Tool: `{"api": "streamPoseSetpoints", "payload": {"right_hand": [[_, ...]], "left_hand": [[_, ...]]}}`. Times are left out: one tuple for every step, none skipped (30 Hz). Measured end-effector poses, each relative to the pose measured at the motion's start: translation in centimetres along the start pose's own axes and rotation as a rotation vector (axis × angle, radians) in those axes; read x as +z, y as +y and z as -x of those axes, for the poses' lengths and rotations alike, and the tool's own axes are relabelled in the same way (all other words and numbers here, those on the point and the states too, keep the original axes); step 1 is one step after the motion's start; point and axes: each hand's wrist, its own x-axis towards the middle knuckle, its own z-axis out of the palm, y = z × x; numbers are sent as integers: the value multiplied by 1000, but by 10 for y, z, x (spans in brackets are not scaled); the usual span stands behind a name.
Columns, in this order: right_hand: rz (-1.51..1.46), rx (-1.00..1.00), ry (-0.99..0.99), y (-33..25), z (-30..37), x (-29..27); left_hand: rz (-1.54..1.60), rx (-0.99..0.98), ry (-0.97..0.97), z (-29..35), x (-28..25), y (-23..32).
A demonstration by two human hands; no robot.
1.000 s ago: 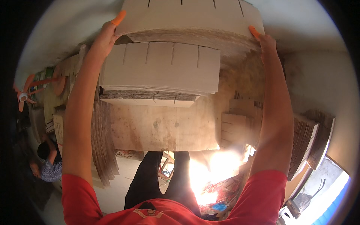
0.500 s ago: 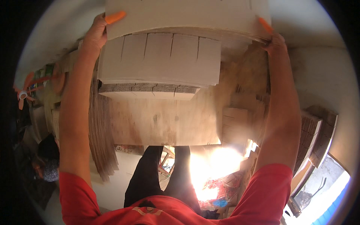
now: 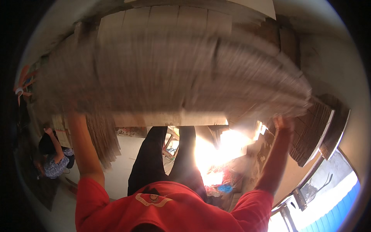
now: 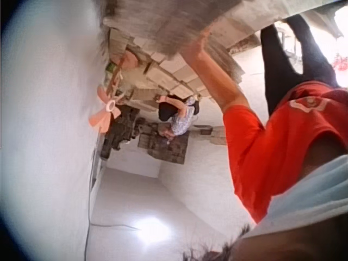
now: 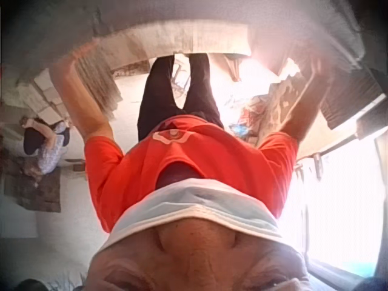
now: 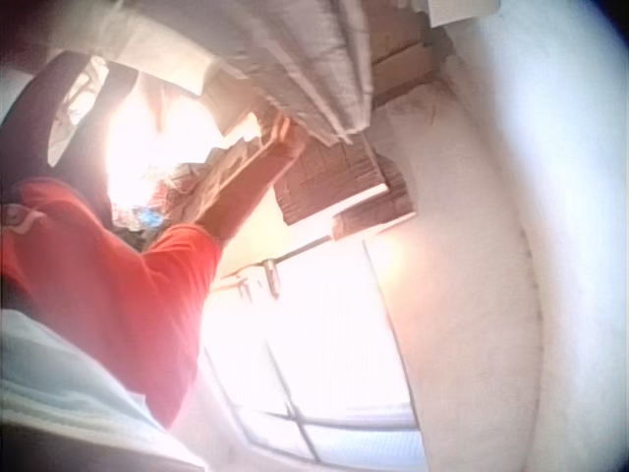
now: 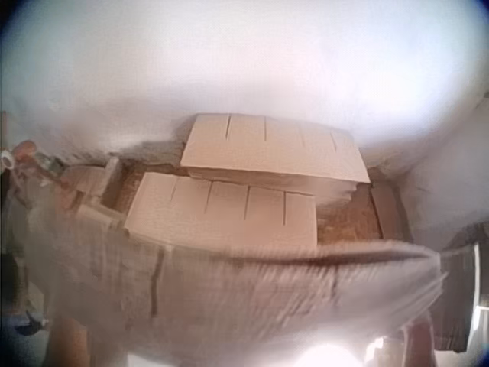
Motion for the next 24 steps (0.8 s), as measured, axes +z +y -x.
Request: {"api": "streamPoseSetpoints", "payload": {"right_hand": [[4, 68, 31, 22, 19, 7], [7, 142, 45, 45, 34, 17], [23, 193, 59, 65, 40, 27], [37, 240, 64, 90, 38, 35], [55, 269, 79, 113, 33, 45], [88, 286, 90, 132, 25, 54], [128, 299, 97, 146, 17, 61], [166, 304, 98, 159, 8, 68], [212, 303, 100, 169, 2, 74], [260, 296, 103, 179, -6, 81], [316, 287, 98, 186, -14, 87], [362, 282, 95, 196, -22, 95], [399, 294, 96, 206, -28, 100], [415, 315, 104, 217, -34, 102], [421, 337, 118, 227, -37, 105], [331, 465, 129, 237, -35, 104], [178, 539, 91, 254, -30, 101], [22, 610, 66, 260, -25, 100], [-23, 616, 75, 266, -21, 99], [-71, 620, 80, 266, -14, 109], [-117, 622, 88, 267, -10, 119], [-162, 640, 106, 272, -9, 128], [-211, 655, 125, 280, -9, 138], [-255, 672, 143, 285, -11, 148]], "left_hand": [[16, -90, -43, 21, -7, -12], [18, -182, -82, 41, -12, -22], [28, -267, -122, 56, -17, -35], [-78, -333, -165, 66, -16, -44], [-433, -322, -244, 66, -16, -52], [-788, -306, -318, 67, -15, -61], [-835, -342, -302, 67, -24, -81], [-885, -382, -283, 68, -33, -98], [-622, -478, -174, 66, -64, -131], [-356, -564, -65, 58, -80, -156], [-330, -537, 44, 46, -79, -171], [-315, -510, 156, 34, -75, -182], [-300, -483, 261, 32, -69, -188], [-428, -432, 318, 34, -58, -184], [-548, -373, 371, 29, -42, -173], [-665, -311, 428, 27, -29, -166], [-632, -376, 490, 32, -18, -166], [-475, -425, 536, 36, -15, -175], [-317, -473, 580, 45, -13, -189], [-160, -515, 624, 54, -10, -199], [-56, -554, 608, 60, -1, -203], [47, -591, 590, 66, 10, -208], [149, -627, 568, 68, 23, -211], [211, -605, 582, 67, 35, -213]]}}
